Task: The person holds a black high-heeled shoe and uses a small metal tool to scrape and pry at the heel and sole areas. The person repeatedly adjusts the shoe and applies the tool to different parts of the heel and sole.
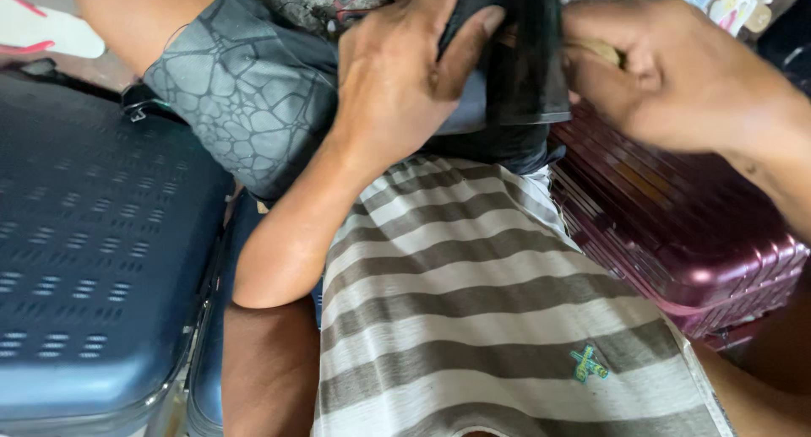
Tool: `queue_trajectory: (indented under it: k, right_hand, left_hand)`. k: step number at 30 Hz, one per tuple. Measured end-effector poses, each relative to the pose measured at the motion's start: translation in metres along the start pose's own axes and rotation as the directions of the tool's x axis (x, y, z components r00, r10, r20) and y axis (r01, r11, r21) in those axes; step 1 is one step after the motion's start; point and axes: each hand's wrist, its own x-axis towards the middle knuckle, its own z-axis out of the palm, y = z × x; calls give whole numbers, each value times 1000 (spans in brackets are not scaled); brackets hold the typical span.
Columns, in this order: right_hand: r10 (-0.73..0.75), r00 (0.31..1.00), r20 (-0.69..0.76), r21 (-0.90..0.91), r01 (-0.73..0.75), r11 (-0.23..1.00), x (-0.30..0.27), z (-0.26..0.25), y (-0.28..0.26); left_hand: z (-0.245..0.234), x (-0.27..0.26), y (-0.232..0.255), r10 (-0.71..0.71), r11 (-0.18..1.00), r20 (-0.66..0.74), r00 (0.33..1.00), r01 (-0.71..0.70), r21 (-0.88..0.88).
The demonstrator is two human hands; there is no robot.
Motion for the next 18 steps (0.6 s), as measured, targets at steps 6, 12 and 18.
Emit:
queue_trajectory:
  k: [6, 12, 18]
  right_hand:
    - [-24, 997, -72, 183, 37, 982, -45, -15, -4]
    - [-228, 951, -208, 198, 269, 943, -23, 7, 13]
    - [-378, 883, -278, 184, 435, 881, 10, 22, -17]
  left_hand:
    - [-9, -5, -36, 31, 999, 119, 992, -29, -21]
    - [-7, -33, -87, 86, 954, -169, 982, -130, -270]
    - [-15, -40, -83, -128, 760, 69, 989, 142, -634]
